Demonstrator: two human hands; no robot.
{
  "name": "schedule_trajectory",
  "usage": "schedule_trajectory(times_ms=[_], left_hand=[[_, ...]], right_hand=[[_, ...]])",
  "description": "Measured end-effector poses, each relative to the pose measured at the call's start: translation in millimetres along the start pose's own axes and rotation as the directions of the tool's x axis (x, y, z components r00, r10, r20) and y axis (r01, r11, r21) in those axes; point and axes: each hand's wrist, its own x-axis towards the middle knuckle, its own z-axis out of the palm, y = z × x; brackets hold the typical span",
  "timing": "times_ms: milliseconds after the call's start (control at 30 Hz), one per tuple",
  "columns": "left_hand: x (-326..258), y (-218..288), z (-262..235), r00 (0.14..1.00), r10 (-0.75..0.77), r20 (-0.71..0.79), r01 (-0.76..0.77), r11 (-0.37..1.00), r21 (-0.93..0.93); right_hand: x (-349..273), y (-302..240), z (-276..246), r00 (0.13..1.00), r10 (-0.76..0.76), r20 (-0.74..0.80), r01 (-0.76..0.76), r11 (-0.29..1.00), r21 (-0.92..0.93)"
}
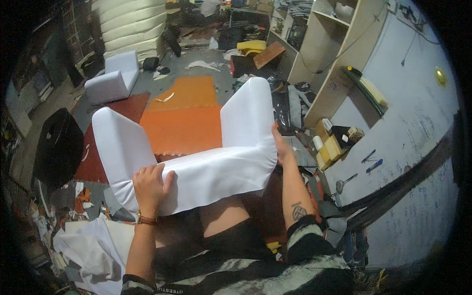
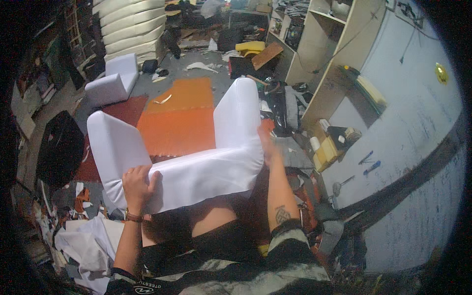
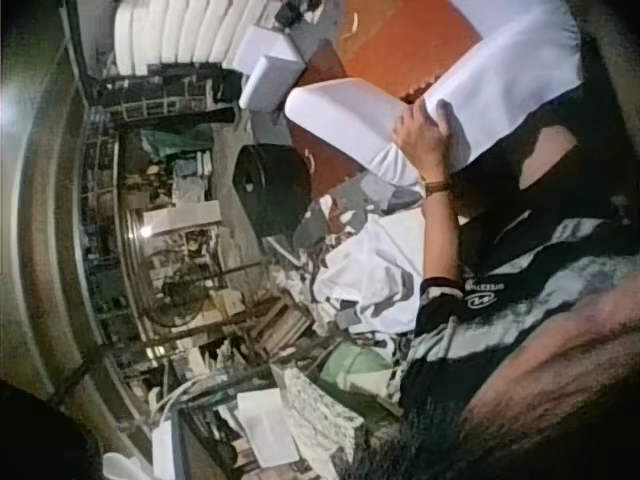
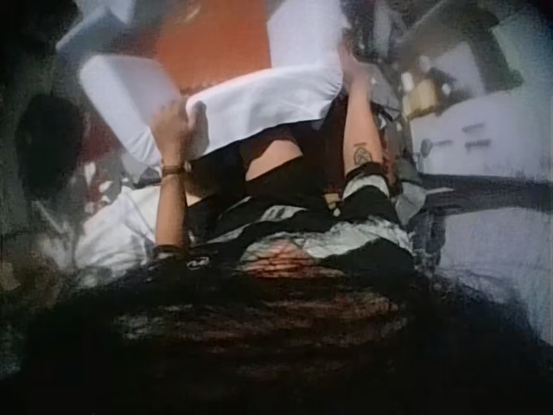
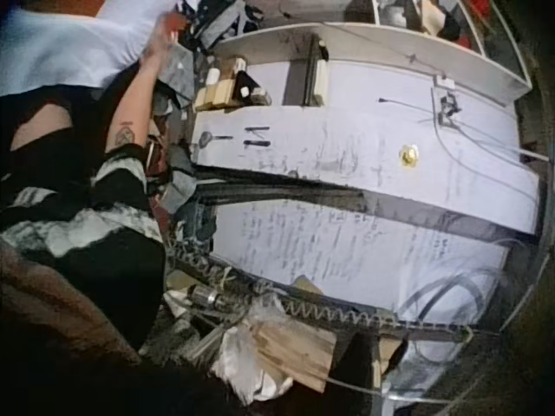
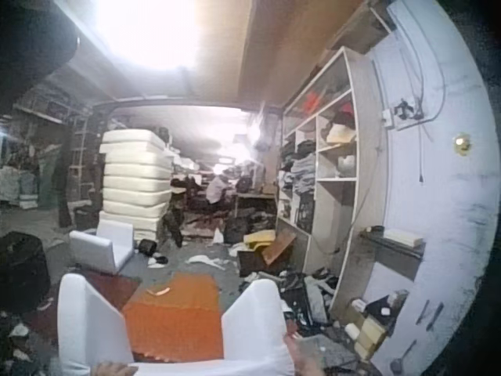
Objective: The person is upholstering a chair by attaching white fabric to a foam-covered frame using a staple gun. They repeatedly pull the fabric taut, staple it to the frame, and smooth the surface to ensure a tight fit.
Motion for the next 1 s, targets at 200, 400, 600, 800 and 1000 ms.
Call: schedule_trajectory(times_ms=[200,400,600,800,1000], left_hand=[[-10.5,-15.6,-9.4,0.998,-0.059,-0.032,0.057,0.997,-0.055],[54.0,-48.3,-13.5,0.919,-0.339,0.202,0.359,0.931,-0.069],[61.3,59.2,23.3,0.915,0.031,0.403,0.02,0.992,-0.122],[-3.2,153.3,45.9,0.884,0.413,0.218,-0.418,0.908,-0.025],[-1.2,166.4,30.5,0.858,0.446,0.253,-0.448,0.892,-0.053]], right_hand=[[-94.0,14.7,48.8,0.997,-0.03,0.069,0.006,0.947,0.322],[-136.3,8.4,77.2,0.994,-0.024,-0.106,0.035,0.994,0.101],[-159.9,53.3,92.2,0.872,-0.435,-0.224,0.428,0.9,-0.085],[-224.5,87.2,126.3,0.814,-0.567,-0.125,0.46,0.762,-0.456],[-210.1,112.4,117.2,0.561,-0.81,-0.17,0.406,0.448,-0.797]])
